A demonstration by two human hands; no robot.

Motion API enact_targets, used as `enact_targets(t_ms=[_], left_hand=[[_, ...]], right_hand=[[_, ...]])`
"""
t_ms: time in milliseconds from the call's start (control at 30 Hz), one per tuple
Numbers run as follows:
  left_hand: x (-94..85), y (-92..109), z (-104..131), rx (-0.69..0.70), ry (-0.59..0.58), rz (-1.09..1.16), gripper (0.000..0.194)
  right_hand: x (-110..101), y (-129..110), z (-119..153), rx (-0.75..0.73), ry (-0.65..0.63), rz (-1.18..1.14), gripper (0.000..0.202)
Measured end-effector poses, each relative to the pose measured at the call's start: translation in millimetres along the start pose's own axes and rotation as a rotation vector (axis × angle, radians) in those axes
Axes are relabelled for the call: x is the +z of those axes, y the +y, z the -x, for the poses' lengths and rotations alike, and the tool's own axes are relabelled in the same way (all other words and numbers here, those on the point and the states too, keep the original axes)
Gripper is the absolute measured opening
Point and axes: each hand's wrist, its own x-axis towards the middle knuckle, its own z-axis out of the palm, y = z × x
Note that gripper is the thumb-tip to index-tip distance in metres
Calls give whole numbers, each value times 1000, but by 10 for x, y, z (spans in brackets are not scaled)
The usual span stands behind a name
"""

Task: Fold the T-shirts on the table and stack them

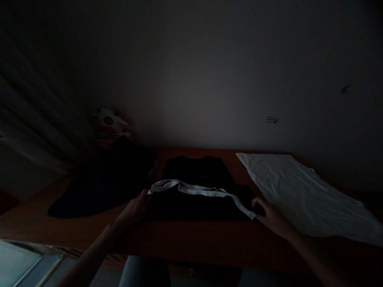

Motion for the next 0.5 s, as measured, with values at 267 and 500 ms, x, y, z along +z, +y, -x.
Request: enact_targets(t_ms=[267,500], left_hand=[[-380,-170,500,-10,-204,-163,44],[-704,199,-41,117,-56,-185,49]], right_hand=[[-349,-56,792,203,-118,-29,23],[-710,-163,379,284,-23,-57,66]])
